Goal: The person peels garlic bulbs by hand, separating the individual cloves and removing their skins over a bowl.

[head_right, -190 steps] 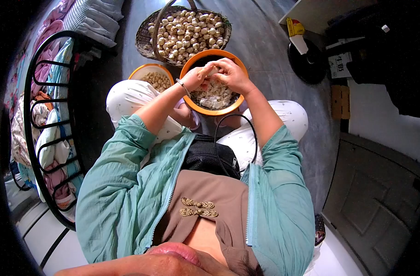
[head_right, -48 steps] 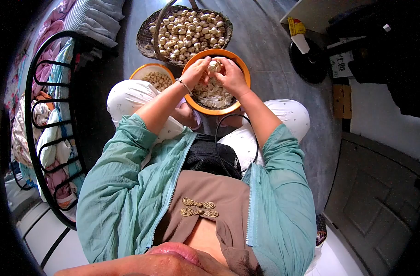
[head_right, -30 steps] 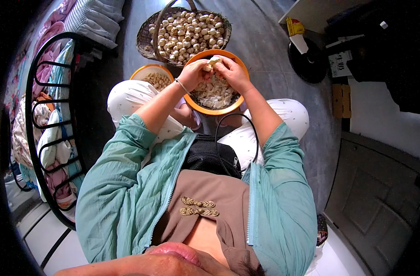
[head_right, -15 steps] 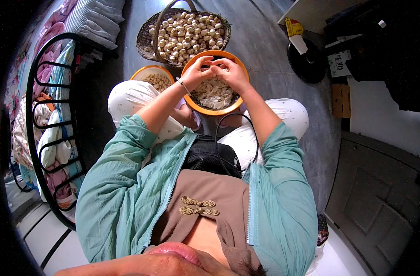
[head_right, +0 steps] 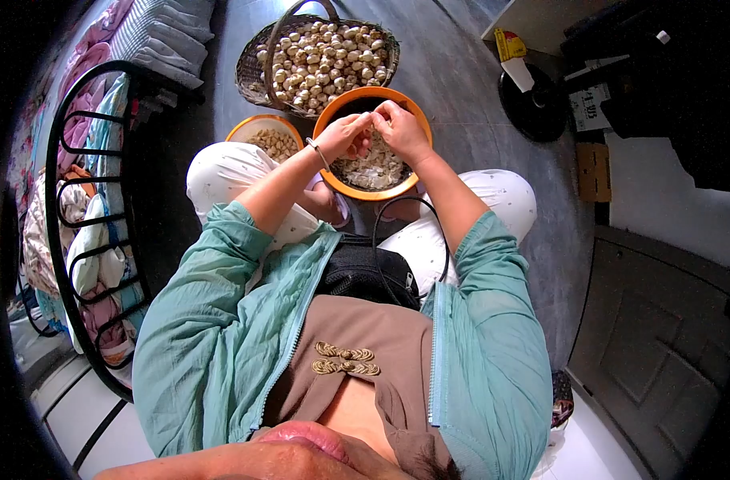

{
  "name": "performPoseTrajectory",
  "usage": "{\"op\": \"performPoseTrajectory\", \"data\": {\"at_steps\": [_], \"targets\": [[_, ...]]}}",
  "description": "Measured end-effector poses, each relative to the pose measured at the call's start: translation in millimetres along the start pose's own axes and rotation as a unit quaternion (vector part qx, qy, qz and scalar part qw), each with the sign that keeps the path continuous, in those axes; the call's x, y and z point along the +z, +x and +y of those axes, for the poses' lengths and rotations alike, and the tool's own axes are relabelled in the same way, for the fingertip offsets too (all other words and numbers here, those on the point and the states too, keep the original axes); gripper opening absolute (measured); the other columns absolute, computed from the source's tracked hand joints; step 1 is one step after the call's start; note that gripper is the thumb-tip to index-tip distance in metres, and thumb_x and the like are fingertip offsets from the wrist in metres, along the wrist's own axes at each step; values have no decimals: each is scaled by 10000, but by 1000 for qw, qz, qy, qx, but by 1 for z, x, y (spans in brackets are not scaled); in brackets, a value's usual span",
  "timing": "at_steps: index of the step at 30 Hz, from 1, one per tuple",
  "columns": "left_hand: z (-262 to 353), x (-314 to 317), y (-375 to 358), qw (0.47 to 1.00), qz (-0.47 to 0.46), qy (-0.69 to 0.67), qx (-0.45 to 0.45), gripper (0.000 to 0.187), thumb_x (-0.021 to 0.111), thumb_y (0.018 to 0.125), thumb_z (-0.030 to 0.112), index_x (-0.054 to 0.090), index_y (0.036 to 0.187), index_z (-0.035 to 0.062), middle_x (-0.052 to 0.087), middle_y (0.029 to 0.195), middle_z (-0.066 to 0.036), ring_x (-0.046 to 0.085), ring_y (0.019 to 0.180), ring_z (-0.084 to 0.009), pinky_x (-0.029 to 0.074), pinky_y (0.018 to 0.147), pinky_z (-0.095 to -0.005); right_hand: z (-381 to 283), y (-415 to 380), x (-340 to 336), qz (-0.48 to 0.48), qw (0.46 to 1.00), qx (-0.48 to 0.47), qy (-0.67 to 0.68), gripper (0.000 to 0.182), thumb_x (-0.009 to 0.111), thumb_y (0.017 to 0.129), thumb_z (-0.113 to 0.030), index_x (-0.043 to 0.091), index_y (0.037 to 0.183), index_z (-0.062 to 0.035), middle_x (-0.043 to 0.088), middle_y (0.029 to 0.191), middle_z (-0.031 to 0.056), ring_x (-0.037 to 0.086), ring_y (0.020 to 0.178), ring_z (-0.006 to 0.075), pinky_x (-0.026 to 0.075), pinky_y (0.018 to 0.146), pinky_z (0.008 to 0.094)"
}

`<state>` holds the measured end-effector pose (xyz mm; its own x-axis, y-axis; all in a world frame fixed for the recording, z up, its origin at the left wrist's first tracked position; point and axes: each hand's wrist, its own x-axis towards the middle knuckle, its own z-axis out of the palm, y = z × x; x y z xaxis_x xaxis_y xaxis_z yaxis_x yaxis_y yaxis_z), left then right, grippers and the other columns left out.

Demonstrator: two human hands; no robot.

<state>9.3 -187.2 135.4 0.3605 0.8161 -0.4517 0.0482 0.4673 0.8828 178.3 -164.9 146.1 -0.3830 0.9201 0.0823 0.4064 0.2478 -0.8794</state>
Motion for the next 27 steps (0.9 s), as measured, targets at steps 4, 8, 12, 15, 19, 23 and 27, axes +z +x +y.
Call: {"op": "performPoseTrajectory", "data": {"at_steps": [4, 8, 12, 15, 19, 23, 27], "targets": [[-8, -1, 5, 997, 11, 41, 65, 338, 389, 961, 403, 494, 867, 96, 499, 659, 3, 482, 509, -89, 364, 430, -209, -2, 0, 0, -27, 999, 3, -22, 281, 465, 924, -294, 550, 872, -32, 598, 756, 134, 595, 705, 268, 453, 631, 367], [-19, -2, 10, 995, 10, 35, 96, 350, 381, 965, 392, 480, 830, 84, 463, 646, 6, 426, 492, -85, 354, 426, -228, -2, 1, -1, -66, 998, 15, 16, 329, 420, 940, -318, 545, 838, -32, 579, 727, 149, 573, 689, 321, 437, 621, 387], [-13, 4, 2, 988, 9, 95, 124, 363, 369, 970, 382, 468, 814, 70, 456, 643, 0, 418, 499, -89, 362, 437, -241, 1, 0, 0, -52, 999, 8, 12, 334, 422, 937, -310, 565, 823, -30, 570, 700, 139, 559, 651, 312, 437, 608, 372], [-10, 8, -1, 988, 3, 100, 120, 364, 365, 971, 377, 468, 835, 55, 456, 632, -2, 417, 490, -95, 374, 449, -250, 7, -4, 5, -14, 999, 22, 29, 336, 430, 939, -308, 588, 833, -31, 572, 675, 88, 558, 626, 231, 437, 598, 347], [-1, 10, -5, 974, 36, 151, 167, 350, 360, 974, 333, 477, 827, 39, 480, 611, -29, 457, 484, -120, 398, 456, -272, 17, 0, 6, -50, 981, 120, 144, 352, 431, 946, -321, 596, 857, -24, 567, 668, 34, 538, 623, 138, 436, 589, 309], [-1, 11, -3, 979, 45, 84, 179, 335, 392, 964, 319, 500, 821, 36, 521, 630, -30, 490, 491, -122, 414, 457, -268, 23, 3, 5, -66, 972, 101, 204, 347, 440, 951, -322, 588, 863, -21, 559, 690, -1, 502, 614, 83, 423, 566, 259], [-7, 0, 4, 971, 18, 89, 221, 300, 436, 941, 312, 518, 831, 45, 525, 649, -19, 489, 498, -104, 411, 455, -247, 18, 4, 2, -106, 971, 94, 193, 313, 452, 950, -302, 591, 876, -33, 565, 709, -2, 497, 602, 76, 418, 552, 243]]}}
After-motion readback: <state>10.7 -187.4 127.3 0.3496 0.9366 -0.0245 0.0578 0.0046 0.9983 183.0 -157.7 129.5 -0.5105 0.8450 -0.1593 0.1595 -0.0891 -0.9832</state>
